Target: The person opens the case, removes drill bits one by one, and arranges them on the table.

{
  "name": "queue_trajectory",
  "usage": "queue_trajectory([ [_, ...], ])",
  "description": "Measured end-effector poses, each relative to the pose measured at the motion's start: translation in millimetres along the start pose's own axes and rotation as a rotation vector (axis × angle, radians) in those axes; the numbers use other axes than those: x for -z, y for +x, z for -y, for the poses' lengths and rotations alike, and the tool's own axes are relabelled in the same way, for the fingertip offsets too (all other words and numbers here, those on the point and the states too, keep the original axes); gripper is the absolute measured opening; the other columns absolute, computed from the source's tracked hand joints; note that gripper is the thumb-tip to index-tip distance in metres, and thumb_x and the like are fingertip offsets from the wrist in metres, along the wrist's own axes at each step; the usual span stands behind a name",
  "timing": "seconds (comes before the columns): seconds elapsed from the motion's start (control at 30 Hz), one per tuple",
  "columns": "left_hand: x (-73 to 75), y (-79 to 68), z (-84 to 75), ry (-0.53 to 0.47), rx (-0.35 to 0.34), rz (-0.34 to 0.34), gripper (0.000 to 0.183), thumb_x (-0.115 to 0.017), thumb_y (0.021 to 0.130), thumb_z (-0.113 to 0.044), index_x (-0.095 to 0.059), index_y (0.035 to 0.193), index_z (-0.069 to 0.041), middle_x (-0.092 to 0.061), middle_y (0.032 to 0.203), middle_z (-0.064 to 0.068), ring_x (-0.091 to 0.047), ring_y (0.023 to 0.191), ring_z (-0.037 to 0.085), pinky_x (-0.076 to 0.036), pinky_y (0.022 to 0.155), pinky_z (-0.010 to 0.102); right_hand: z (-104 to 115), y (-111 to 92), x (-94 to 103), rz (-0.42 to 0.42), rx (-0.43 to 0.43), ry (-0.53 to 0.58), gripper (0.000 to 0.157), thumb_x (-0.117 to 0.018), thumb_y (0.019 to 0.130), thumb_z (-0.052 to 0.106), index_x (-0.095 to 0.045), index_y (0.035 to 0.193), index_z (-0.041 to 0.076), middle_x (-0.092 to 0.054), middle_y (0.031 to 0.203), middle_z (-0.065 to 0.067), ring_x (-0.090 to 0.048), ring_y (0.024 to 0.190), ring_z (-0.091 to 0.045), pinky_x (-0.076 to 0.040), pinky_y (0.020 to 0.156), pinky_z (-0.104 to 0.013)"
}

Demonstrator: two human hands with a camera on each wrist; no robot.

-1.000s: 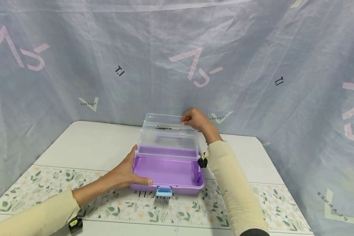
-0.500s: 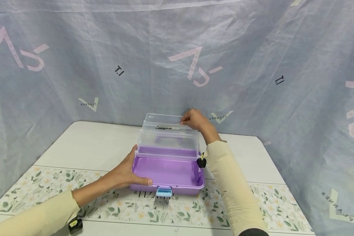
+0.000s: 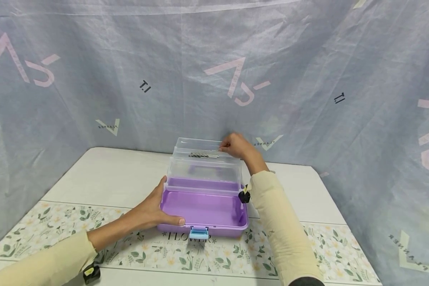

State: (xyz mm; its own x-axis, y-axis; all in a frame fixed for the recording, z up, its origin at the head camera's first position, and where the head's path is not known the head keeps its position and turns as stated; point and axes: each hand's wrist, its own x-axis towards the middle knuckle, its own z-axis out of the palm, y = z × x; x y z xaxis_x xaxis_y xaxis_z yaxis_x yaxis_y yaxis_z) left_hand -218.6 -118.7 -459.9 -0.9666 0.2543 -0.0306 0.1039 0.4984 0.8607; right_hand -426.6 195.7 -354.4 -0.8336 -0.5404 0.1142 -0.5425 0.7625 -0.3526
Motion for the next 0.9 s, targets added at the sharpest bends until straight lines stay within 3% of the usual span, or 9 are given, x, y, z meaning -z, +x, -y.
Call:
queue_trajectory([
  [0.17, 0.9, 1.1, 0.9, 0.015, 0.008, -0.002, 0.173, -0.109, 0.061, -0.059, 0.009, 0.183, -0.024, -0.035, 0.179, 0.02, -0.051, 0.156, 0.041, -0.039, 0.133, 0.071, -3.4, -1.0, -0.3, 0.021, 0.053, 0.017, 0.019, -0.069, 0.112, 0.014, -0.081, 0.104, 0.001, -0.072, 0.085, -0.008, -0.054, 0.074, -0.014, -0.047, 0.072, -0.031],
  [0.33, 2.4, 0.7, 0.4, 0.016, 0.01, 0.003, 0.173, -0.109, 0.062, -0.058, 0.01, 0.182, -0.023, -0.03, 0.182, 0.023, -0.047, 0.16, 0.044, -0.037, 0.134, 0.073, -5.1, -2.0, 0.0, 0.016, 0.085, 0.079, 0.019, -0.066, 0.113, 0.012, -0.078, 0.106, -0.001, -0.071, 0.089, -0.008, -0.055, 0.077, -0.015, -0.049, 0.075, -0.032],
  [0.5, 3.7, 0.0, 0.1, 0.016, 0.005, 0.005, 0.174, -0.109, 0.062, -0.06, 0.011, 0.182, -0.024, -0.028, 0.183, 0.022, -0.045, 0.161, 0.043, -0.035, 0.134, 0.073, -6.2, -2.2, -0.9, 0.03, 0.065, 0.143, 0.019, -0.066, 0.113, 0.013, -0.078, 0.108, -0.001, -0.071, 0.093, -0.009, -0.054, 0.079, -0.015, -0.048, 0.076, -0.032],
  [0.9, 5.0, 0.5, -1.3, 0.039, 0.018, 0.014, 0.175, -0.108, 0.062, -0.062, 0.013, 0.182, -0.023, -0.025, 0.184, 0.025, -0.042, 0.163, 0.049, -0.036, 0.133, 0.076, -4.9, -10.0, 2.4, 0.014, 0.014, 0.243, 0.025, -0.063, 0.116, 0.018, -0.064, 0.093, 0.008, -0.056, 0.089, -0.001, -0.046, 0.077, -0.014, -0.043, 0.076, -0.032],
])
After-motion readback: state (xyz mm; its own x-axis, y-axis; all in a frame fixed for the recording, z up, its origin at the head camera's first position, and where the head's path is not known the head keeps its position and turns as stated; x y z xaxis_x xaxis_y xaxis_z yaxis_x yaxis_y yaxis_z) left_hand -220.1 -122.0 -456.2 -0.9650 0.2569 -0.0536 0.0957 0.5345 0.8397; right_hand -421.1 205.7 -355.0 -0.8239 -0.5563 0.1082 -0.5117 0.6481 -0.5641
